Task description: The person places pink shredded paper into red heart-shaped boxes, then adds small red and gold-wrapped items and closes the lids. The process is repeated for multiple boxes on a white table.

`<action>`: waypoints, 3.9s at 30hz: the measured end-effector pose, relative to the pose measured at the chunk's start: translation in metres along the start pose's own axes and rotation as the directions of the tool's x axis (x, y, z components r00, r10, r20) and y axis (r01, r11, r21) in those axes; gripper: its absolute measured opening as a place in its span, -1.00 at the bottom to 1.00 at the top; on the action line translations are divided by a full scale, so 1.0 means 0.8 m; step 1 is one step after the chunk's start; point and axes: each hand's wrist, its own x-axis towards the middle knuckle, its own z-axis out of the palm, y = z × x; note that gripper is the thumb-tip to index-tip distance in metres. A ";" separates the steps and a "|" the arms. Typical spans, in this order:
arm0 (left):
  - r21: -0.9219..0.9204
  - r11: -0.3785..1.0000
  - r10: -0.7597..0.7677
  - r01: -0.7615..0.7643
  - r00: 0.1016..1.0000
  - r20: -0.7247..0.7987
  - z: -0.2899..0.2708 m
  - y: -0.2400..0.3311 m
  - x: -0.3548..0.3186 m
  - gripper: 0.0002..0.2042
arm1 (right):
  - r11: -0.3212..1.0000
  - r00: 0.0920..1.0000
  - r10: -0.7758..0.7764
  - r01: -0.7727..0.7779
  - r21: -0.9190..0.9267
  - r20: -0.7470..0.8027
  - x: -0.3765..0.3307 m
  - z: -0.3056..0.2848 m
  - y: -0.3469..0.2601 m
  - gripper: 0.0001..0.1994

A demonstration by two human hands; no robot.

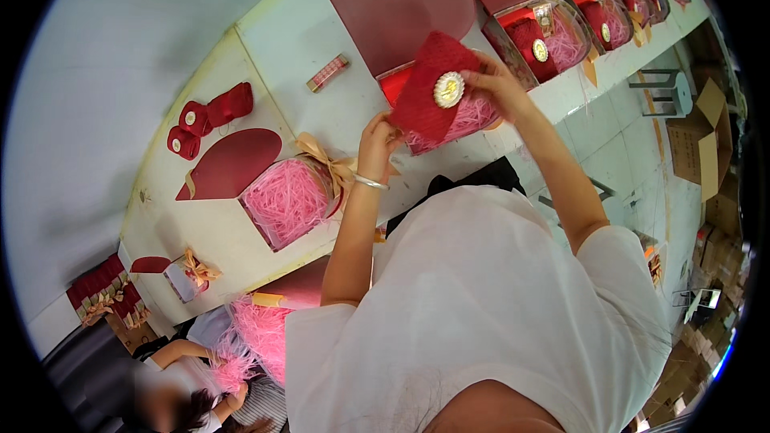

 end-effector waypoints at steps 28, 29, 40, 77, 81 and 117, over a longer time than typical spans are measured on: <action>0.847 0.409 0.430 -0.339 0.891 0.149 0.023 -0.039 0.045 -0.41 | 0.746 0.780 -0.554 0.311 -0.589 -0.291 0.042 -0.088 -0.037 -0.67; 0.849 0.434 0.416 -0.302 0.903 0.109 0.027 -0.039 0.041 -0.40 | 0.704 0.727 -0.614 0.329 -0.629 -0.307 0.048 -0.107 -0.065 -0.70; 0.586 0.805 0.511 -0.091 0.609 -0.607 0.084 -0.055 0.069 -0.44 | 0.023 0.611 -0.788 0.141 -0.990 0.069 0.346 -0.365 -0.301 -0.65; 0.762 0.640 0.648 -0.098 0.602 -0.467 0.108 -0.041 0.083 -0.36 | 0.939 0.987 -0.125 0.152 -0.309 0.106 0.179 -0.181 -0.343 -0.78; 0.782 0.284 0.708 -0.554 0.671 0.218 0.169 0.053 0.052 -0.34 | 0.341 0.822 0.316 0.367 -0.865 0.473 0.081 -0.100 -0.238 -0.62; 0.604 0.726 0.598 -0.328 0.734 -0.321 0.106 -0.053 0.127 -0.37 | 0.697 0.983 -0.175 0.087 -0.712 -0.051 0.118 -0.158 0.055 -0.69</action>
